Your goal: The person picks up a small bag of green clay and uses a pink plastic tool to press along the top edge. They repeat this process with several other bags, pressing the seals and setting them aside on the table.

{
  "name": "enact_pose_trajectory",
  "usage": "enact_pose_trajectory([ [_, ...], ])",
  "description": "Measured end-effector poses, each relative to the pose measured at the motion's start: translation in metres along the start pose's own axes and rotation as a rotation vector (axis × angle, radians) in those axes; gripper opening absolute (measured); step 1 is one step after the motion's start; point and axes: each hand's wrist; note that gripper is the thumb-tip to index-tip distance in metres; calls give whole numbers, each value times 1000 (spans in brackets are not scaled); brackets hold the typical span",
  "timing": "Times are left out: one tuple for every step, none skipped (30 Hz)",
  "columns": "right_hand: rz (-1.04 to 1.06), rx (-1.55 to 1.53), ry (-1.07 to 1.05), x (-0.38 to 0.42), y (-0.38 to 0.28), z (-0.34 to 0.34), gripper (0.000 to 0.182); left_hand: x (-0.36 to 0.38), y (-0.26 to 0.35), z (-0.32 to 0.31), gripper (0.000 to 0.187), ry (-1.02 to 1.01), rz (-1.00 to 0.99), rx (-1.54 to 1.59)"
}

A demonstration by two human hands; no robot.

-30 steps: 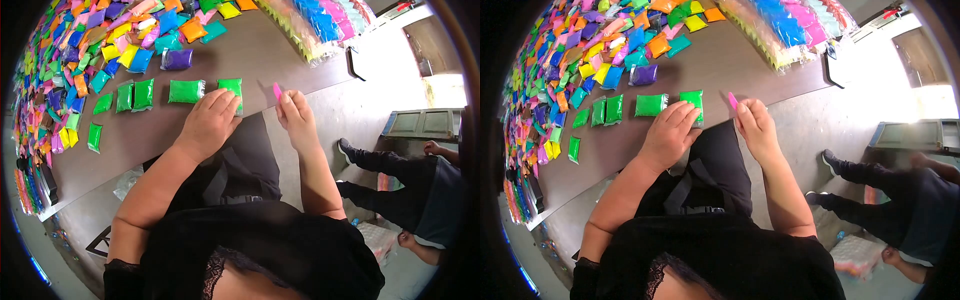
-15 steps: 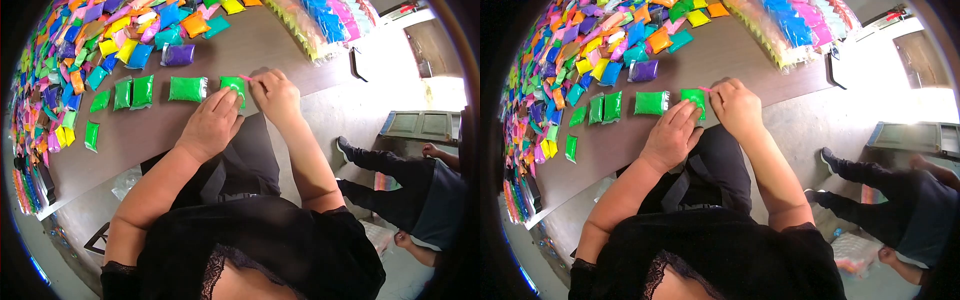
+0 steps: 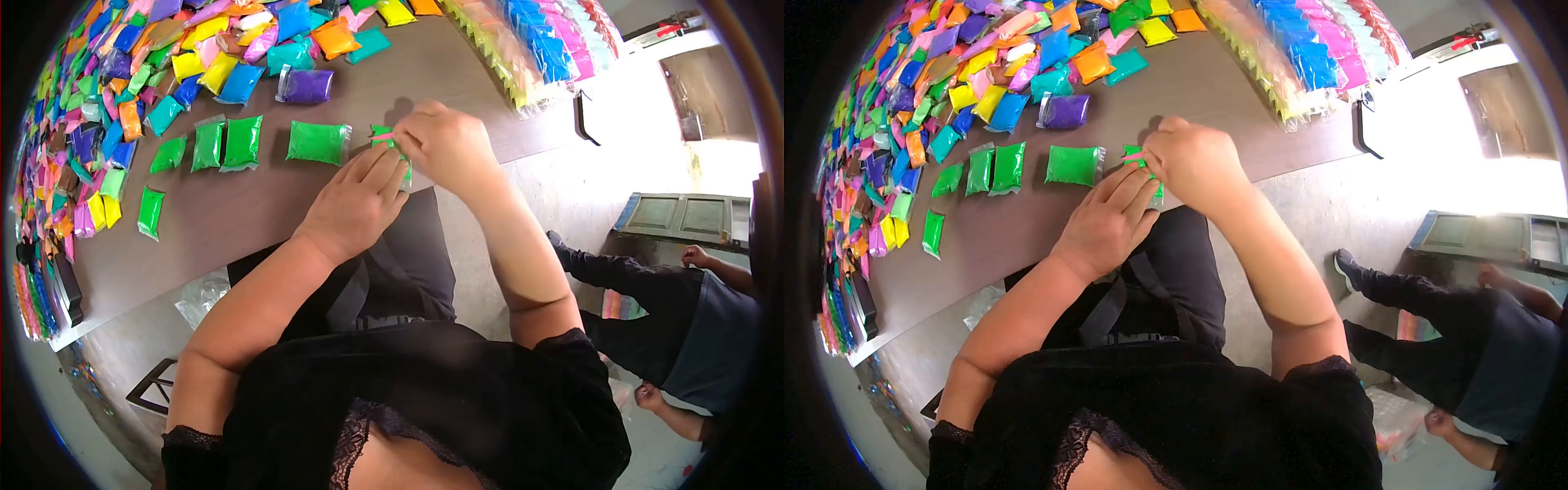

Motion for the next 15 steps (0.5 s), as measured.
enact_pose_trajectory([
  [-9, 67, -14, -8, 4, 1, 14, -1, 0, 1, 41, -15, 5, 8],
  [-16, 134, -27, -14, 6, 2, 14, -1, 0, 1, 41, -11, 7, 7],
  [-12, 136, -27, -16, 7, 5, 14, 0, 0, 1, 41, -14, 16, 25],
  [1, 116, -46, -18, 8, 8, 14, -1, 0, 1, 41, -16, 24, 42],
  [19, 98, -64, -23, 9, 10, 14, -3, -2, 3, 41, -8, 25, 36],
  [29, 99, -67, -27, 9, 8, 14, -4, -3, 4, 40, -16, 27, 49],
  [84, 99, -106, -26, 9, 5, 14, -3, 0, 4, 39, -30, 31, 68],
  [131, 99, -141, -25, 8, 3, 14, -1, 1, 3, 39, -34, 33, 73],
  [126, 100, -140, -28, 11, 3, 14, -1, 0, 0, 38, -16, 30, 70],
  [68, 196, -166, -36, 16, 3, 15, -1, -1, -2, 38, 7, 30, 63],
  [9, 290, -193, -40, 17, 3, 15, 0, 0, -2, 38, 9, 30, 62],
  [12, 292, -189, -40, 15, 7, 15, 1, 0, -2, 38, 20, 26, 73],
  [49, 180, -170, -39, 12, 12, 16, 0, -1, -1, 37, 33, 23, 82],
  [87, 66, -157, -38, 10, 14, 16, -1, -2, 0, 37, 38, 28, 79],
  [92, 65, -162, -38, 9, 13, 16, -3, -2, 1, 38, 17, 30, 79],
])
Point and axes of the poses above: each hand's wrist, its own x-axis away from the middle knuckle, its own z-axis out of the back of the hand, y = z × x, and after that the axes turned 4 degrees about -z, right-handed
